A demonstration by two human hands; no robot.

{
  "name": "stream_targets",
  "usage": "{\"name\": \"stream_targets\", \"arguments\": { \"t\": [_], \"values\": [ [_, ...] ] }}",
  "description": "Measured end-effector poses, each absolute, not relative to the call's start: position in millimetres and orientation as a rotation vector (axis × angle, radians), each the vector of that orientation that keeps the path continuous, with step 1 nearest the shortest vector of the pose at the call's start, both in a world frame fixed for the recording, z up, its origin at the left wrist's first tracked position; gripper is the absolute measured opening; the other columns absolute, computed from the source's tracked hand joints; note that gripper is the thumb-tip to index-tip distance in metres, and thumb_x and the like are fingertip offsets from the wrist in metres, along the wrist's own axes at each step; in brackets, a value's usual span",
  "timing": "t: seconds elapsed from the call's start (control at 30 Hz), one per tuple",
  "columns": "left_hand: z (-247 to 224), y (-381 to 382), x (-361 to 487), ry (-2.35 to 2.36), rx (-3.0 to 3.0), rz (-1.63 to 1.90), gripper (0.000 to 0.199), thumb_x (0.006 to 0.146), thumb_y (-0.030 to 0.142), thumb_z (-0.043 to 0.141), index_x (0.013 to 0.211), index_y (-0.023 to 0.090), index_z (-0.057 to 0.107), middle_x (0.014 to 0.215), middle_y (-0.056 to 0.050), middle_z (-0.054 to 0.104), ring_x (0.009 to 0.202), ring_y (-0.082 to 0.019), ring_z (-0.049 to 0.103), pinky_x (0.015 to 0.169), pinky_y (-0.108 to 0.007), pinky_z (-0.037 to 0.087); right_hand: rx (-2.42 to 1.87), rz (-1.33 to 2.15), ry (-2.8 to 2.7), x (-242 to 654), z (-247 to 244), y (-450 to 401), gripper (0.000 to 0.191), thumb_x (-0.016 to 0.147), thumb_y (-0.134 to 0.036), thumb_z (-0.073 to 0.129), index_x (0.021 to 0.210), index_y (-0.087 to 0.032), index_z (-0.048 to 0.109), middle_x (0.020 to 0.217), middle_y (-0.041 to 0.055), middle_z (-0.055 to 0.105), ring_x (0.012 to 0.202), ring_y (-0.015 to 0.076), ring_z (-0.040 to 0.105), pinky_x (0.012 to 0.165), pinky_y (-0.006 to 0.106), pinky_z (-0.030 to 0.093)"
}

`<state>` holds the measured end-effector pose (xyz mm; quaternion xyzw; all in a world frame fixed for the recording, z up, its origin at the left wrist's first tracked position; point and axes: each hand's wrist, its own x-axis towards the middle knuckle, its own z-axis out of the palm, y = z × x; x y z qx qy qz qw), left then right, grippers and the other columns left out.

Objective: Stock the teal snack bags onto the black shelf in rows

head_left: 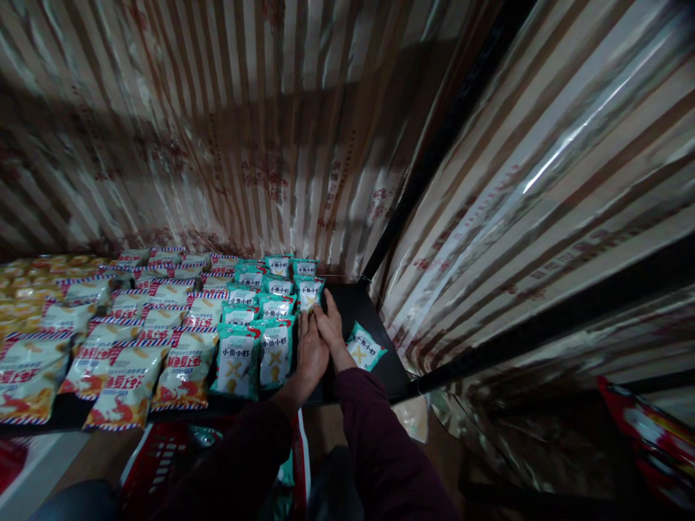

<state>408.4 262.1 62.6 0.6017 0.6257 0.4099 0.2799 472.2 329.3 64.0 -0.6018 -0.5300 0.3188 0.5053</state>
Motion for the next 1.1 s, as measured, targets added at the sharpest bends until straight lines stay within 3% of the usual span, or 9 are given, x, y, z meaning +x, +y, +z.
{"name": "stream_targets", "arguments": {
  "t": [0.17,0.3,0.5,0.63,0.83,1.1],
  "values": [
    [69.3,243.6,415.6,1.647,1.600,1.080,0.050,0.089,0.018,0.036,0.137,0.014,0.046,0.150,-0.011,0.039,0.143,-0.021,0.028,0.119,-0.036,0.023,-1.451,0.643,-1.356,478.2,73.5,310.4,0.054,0.077,-0.029,0.052,0.130,-0.019,0.057,0.142,0.0037,0.051,0.138,0.0216,0.037,0.118,0.039,0.023],
    [74.8,227.0,423.2,1.619,1.617,0.978,0.048,0.088,0.017,0.036,0.133,0.012,0.051,0.147,-0.012,0.044,0.139,-0.021,0.035,0.117,-0.036,0.027,-1.444,0.444,-1.440,493.0,81.7,284.0,0.050,0.080,-0.027,0.044,0.126,-0.014,0.058,0.140,0.0092,0.052,0.137,0.0212,0.038,0.117,0.041,0.024],
    [74.9,206.3,438.8,1.608,1.791,0.763,0.052,0.083,0.011,0.037,0.133,0.006,0.050,0.142,-0.018,0.049,0.140,-0.025,0.034,0.118,-0.044,0.025,-1.640,0.111,-1.164,532.7,70.4,230.5,0.051,0.080,-0.032,0.042,0.125,-0.013,0.056,0.149,0.0145,0.038,0.141,0.0286,0.028,0.115,0.051,0.021],
    [71.0,193.2,442.5,1.635,1.805,0.687,0.058,0.080,0.011,0.041,0.138,0.009,0.046,0.145,-0.017,0.046,0.141,-0.026,0.033,0.117,-0.045,0.026,-1.754,0.280,-1.034,543.7,45.0,201.9,0.059,0.077,-0.039,0.043,0.129,-0.012,0.050,0.139,0.0174,0.048,0.135,0.0309,0.037,0.113,0.050,0.026],
    [75.0,177.5,435.9,1.550,1.820,0.701,0.058,0.080,0.006,0.037,0.137,0.004,0.045,0.143,-0.017,0.048,0.138,-0.021,0.038,0.118,-0.035,0.024,-1.664,0.552,-1.042,526.0,37.8,178.3,0.076,0.076,-0.056,0.043,0.133,-0.006,0.046,0.134,0.0214,0.052,0.125,0.0330,0.049,0.107,0.047,0.034],
    [73.3,146.6,414.1,1.576,1.630,0.868,0.048,0.077,0.005,0.044,0.123,0.010,0.057,0.130,-0.013,0.058,0.124,-0.019,0.051,0.111,-0.028,0.034,-1.606,0.627,-0.878,503.6,35.6,152.0,0.066,0.076,-0.049,0.048,0.131,-0.012,0.048,0.131,0.0177,0.057,0.119,0.0296,0.055,0.099,0.043,0.043]
  ]
}}
